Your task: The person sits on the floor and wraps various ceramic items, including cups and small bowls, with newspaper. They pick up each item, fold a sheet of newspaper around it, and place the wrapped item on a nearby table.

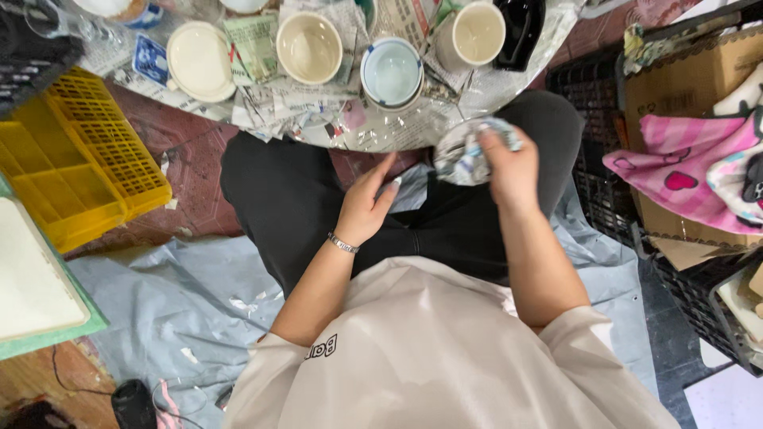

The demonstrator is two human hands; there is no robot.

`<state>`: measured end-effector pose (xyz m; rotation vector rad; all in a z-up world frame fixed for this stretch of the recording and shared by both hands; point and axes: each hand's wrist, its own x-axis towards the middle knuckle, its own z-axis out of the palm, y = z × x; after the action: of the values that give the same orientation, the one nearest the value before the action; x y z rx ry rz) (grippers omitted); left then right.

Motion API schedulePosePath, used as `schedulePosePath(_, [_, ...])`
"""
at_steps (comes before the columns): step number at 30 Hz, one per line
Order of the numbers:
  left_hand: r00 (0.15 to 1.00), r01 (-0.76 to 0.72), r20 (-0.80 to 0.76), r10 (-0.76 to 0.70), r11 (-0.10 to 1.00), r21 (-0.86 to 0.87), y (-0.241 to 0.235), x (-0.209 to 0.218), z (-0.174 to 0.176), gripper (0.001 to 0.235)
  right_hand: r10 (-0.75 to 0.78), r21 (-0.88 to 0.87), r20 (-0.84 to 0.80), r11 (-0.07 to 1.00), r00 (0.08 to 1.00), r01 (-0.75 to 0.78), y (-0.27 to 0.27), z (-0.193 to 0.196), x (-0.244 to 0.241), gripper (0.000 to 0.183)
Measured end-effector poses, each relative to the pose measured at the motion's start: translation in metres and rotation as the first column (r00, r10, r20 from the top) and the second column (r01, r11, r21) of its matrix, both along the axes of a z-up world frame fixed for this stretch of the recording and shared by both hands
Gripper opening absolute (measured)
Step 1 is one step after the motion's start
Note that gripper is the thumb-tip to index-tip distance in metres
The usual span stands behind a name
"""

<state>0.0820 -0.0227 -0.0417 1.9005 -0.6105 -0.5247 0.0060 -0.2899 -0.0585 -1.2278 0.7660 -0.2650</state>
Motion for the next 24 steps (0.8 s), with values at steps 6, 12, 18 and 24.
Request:
schedulePosePath(6, [0.992,-0.065,-0.107,0.060,0.997,-0.045,-0.006,0.010,-0.010,0.032,-0.172,-0.479,0.055,0.860,0.984,0.177,-0.086,0.028,0.019,0.012])
schedulePosePath(12, [0.998,-0.023,-0.061,0.025,0.999,0.029,-0.013,0.014,-0.015,0.028,-0.025,-0.935,0.265,0.237,0.964,0.263,-0.156,0.048,0.078,0.026])
schedulePosePath(18, [1.000,0.020,-0.012,-0.019,0.997,0.072,-0.015,0.017,-0.011,0.028,-0.004,-0.913,-0.109,-0.394,0.994,-0.102,-0.190,0.036,0.140,0.036])
schedulePosePath(24, [0.998,0.057,-0.013,-0.056,0.996,0.068,-0.016,0.020,-0.008,0.029,0.070,-0.860,-0.265,-0.469,0.962,-0.203,-0.161,0.037,0.146,0.061])
